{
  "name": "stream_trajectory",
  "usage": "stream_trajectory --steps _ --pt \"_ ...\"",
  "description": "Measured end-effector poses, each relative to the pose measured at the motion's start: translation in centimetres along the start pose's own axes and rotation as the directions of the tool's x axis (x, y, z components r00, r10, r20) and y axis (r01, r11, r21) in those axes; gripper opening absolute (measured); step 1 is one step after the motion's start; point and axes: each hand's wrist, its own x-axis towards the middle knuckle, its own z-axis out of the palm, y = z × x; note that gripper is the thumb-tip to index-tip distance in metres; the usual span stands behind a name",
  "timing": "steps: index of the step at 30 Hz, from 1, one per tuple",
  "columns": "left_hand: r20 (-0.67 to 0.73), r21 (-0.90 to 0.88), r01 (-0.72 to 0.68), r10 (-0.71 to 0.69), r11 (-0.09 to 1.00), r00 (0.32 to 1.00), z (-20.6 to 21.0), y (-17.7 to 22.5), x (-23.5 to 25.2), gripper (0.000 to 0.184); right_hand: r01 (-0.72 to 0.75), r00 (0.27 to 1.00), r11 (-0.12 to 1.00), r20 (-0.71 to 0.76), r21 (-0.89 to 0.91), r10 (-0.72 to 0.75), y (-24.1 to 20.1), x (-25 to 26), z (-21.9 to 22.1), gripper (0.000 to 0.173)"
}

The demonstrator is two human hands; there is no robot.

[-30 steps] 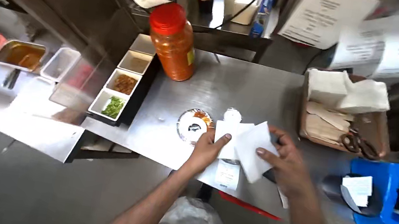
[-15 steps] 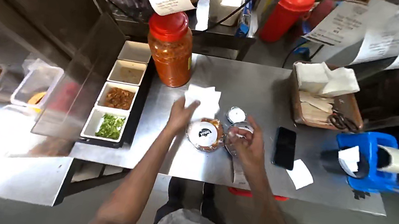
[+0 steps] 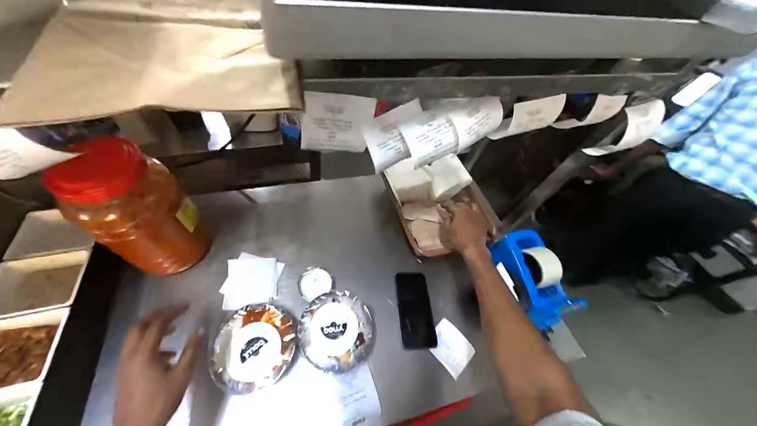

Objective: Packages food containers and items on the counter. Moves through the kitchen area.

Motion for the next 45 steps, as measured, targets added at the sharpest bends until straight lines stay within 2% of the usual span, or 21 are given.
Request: stream_trajectory --steps 3,6,9,11,13,15,17,19,22,23,25,28,31,33,35,37,40,42,45 --pt "-0.061 0.008 -0.02 0.02 1.0 0.998 -0.4 2.1 -6.3 0.046 0.063 0.988 0.997 0.143 -0.044 -0.056 0.2 3.7 2.2 0.027" --pt "-0.084 0.002 0.014 -0.014 1.0 0.996 -0.2 4.5 -10.1 0.041 0.148 0.988 0.987 0.06 -0.065 -0.144 0.3 4.5 2.0 0.017" --pt "-0.022 -0.128 -0.001 -0.002 0.992 1.0 1.5 8.9 -10.0 0.033 0.184 0.983 0.983 0.008 -0.001 -0.184 0.4 3.7 -0.2 0.019" --pt "0.108 -0.283 0.053 -0.023 0.958 0.994 4.7 12.9 -7.4 0.03 0.139 0.988 0.979 0.042 0.149 -0.146 -0.6 2.5 -2.2 0.022" --pt "0.319 -0.506 0.196 -0.029 0.84 0.947 9.1 17.0 -3.0 0.038 0.031 0.98 0.88 0.157 0.474 -0.119 -2.9 0.0 -4.3 0.024" --pt "0.49 -0.67 0.375 0.002 0.64 0.872 13.2 19.9 0.8 0.05 -0.099 0.953 0.648 0.26 0.756 -0.158 -7.0 -5.0 -5.8 0.022" --pt "0.505 -0.745 0.437 -0.003 0.503 0.863 14.5 21.7 2.2 0.049 -0.245 0.916 0.455 0.358 0.856 -0.179 -11.4 -10.4 -6.7 0.019" --pt "0.43 -0.787 0.411 -0.069 0.459 0.9 14.6 22.8 2.0 0.042 -0.306 0.919 0.392 0.377 0.868 -0.118 -13.8 -13.9 -6.8 0.016" --pt "0.394 -0.813 0.423 -0.156 0.4 0.906 14.7 22.5 1.2 0.032 -0.271 0.949 0.437 0.314 0.858 -0.027 -15.2 -16.8 -6.0 0.019" --pt "0.386 -0.804 0.425 -0.179 0.416 0.905 15.0 22.5 1.2 0.033 -0.271 0.954 0.444 0.301 0.854 0.002 -15.3 -17.0 -5.8 0.017" --pt "0.344 -0.743 0.395 -0.198 0.54 0.918 16.0 22.9 1.4 0.042 -0.302 0.949 0.452 0.311 0.839 0.057 -15.1 -16.6 -6.2 0.014" --pt "0.315 -0.652 0.321 -0.14 0.687 0.939 17.1 24.8 2.4 0.047 -0.318 0.948 0.476 0.282 0.82 0.147 -13.8 -14.9 -7.0 0.015" --pt "0.317 -0.652 0.287 -0.092 0.701 0.944 18.8 27.2 3.7 0.042 -0.272 0.96 0.485 0.199 0.831 0.198 -11.6 -12.9 -7.4 0.016" --pt "0.349 -0.666 0.323 -0.102 0.673 0.932 20.7 28.8 5.3 0.041 -0.233 0.965 0.523 0.127 0.82 0.231 -9.6 -11.8 -7.4 0.02" --pt "0.373 -0.664 0.348 -0.11 0.662 0.921 23.3 30.7 8.1 0.039 -0.224 0.952 0.545 0.061 0.808 0.301 -7.3 -8.7 -6.7 0.024" --pt "0.424 -0.613 0.368 -0.102 0.699 0.9 26.0 32.2 11.2 0.038 -0.265 0.935 0.584 0.056 0.768 0.351 -4.4 -4.9 -5.6 0.028" --pt "0.485 -0.475 0.336 -0.077 0.813 0.871 28.9 33.6 14.3 0.038 -0.336 0.925 0.638 0.115 0.692 0.362 -1.3 -0.9 -4.7 0.034" --pt "0.487 -0.439 0.324 -0.081 0.838 0.869 29.8 34.2 14.8 0.037 -0.351 0.928 0.62 0.174 0.702 0.329 -0.5 -0.2 -4.7 0.036" --pt "0.464 -0.448 0.328 -0.098 0.832 0.88 30.9 33.9 14.5 0.036 -0.424 0.9 0.423 0.322 0.801 0.292 -0.3 -0.7 -4.3 0.037"
